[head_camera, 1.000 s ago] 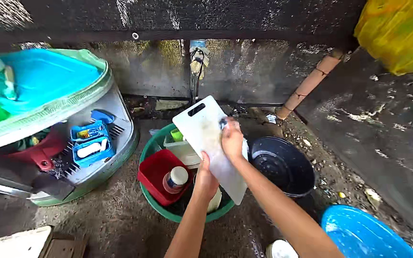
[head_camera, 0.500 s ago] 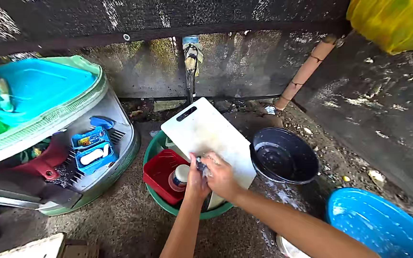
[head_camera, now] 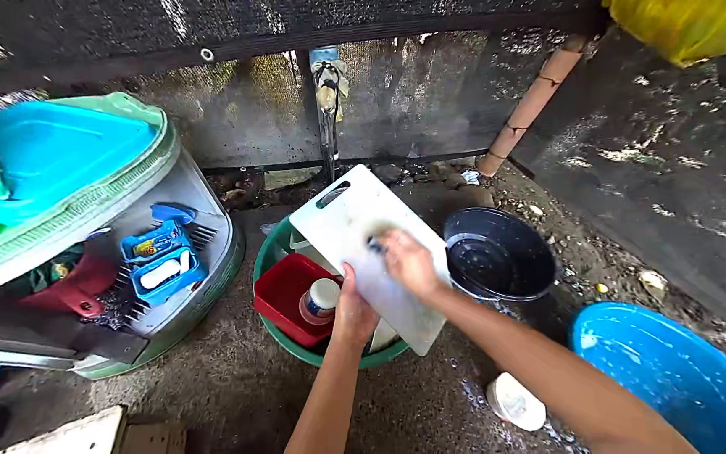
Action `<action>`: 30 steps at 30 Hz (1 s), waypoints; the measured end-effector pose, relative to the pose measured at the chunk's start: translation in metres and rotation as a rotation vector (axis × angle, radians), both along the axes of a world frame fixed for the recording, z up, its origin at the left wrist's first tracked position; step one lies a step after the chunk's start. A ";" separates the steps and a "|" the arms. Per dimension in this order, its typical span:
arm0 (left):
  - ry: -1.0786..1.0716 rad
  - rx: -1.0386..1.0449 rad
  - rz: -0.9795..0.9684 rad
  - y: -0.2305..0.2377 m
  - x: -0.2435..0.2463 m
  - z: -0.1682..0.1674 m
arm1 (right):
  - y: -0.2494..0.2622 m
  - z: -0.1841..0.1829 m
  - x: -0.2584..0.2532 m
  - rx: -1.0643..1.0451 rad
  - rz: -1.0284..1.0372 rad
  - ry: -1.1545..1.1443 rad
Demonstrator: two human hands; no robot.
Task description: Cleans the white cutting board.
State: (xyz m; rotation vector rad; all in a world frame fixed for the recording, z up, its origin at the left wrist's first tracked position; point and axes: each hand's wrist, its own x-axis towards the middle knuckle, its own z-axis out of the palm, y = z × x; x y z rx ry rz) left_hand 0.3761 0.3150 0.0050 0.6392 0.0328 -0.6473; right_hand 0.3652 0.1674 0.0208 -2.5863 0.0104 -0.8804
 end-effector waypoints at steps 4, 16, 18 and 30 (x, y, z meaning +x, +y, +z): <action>-0.029 -0.004 -0.117 -0.005 -0.020 -0.001 | -0.023 0.033 0.029 0.164 -0.321 -0.016; -0.146 0.051 -0.345 0.001 -0.030 -0.005 | -0.018 0.047 0.046 0.117 -0.138 -0.112; -0.170 0.061 -0.312 0.001 -0.026 -0.003 | 0.021 0.036 0.021 0.082 0.058 -0.049; -0.252 0.052 -0.330 -0.003 -0.014 0.013 | 0.030 0.042 0.023 0.040 0.051 -0.016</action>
